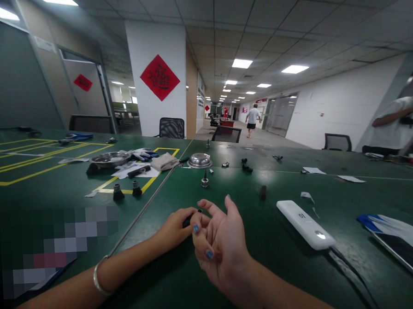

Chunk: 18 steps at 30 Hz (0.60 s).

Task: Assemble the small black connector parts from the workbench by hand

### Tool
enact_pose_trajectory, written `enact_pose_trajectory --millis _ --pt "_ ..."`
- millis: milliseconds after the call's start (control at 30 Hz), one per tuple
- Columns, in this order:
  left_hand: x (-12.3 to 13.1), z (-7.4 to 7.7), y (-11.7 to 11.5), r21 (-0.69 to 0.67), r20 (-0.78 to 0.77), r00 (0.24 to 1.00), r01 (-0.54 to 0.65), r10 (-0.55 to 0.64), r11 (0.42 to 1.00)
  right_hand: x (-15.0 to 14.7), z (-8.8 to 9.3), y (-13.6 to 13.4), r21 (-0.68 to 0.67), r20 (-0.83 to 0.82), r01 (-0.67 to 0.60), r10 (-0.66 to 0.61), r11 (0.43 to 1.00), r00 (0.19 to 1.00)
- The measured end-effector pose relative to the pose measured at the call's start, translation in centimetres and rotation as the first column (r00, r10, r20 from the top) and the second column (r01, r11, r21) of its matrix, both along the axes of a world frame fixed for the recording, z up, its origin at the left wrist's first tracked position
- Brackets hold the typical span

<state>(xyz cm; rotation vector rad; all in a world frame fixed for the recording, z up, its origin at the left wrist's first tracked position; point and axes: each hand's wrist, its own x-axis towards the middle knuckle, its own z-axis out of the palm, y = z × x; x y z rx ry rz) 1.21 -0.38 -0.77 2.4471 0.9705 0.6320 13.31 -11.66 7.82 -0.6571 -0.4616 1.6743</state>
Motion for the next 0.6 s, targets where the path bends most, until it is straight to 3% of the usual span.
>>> enact_pose_trajectory --millis 267,333,400,433,467,500,567,600 --pt "0.1 -0.3 0.2 0.013 0.009 1.0 0.005 -0.005 1.0 0.0 -0.1 0.3 0.061 0.069 -0.021 0.017 0.998 0.997" --pt "0.0 -0.4 0.2 0.012 0.012 1.0 0.008 -0.008 1.0 0.3 -0.9 1.2 0.169 0.135 0.062 -0.086 0.984 0.987" --pt "0.0 -0.4 0.2 0.007 0.011 1.0 0.005 -0.006 1.0 1.2 -2.3 2.7 0.374 0.265 0.177 -0.288 0.91 0.92" --pt "0.0 -0.4 0.2 0.004 0.007 1.0 0.002 -0.002 1.0 1.7 -3.3 3.4 0.496 0.351 0.215 -0.421 0.841 0.836" --pt "-0.1 -0.4 0.1 0.001 0.002 1.0 -0.002 0.002 1.0 2.3 -4.3 4.1 0.619 0.432 0.23 -0.57 0.751 0.699" --pt "-0.1 -0.4 0.1 0.0 -0.004 1.0 -0.006 0.006 1.0 3.0 -5.3 4.8 0.726 0.503 0.167 -0.681 0.667 0.531" --pt "-0.1 -0.4 0.0 0.004 -0.014 1.0 -0.017 0.017 1.0 4.1 -7.1 5.7 0.807 0.591 -0.143 -0.772 0.573 0.236" --pt "-0.1 -0.4 0.0 0.011 -0.018 1.0 -0.022 0.022 1.0 4.5 -7.9 6.1 0.789 0.595 -0.297 -0.79 0.538 0.149"
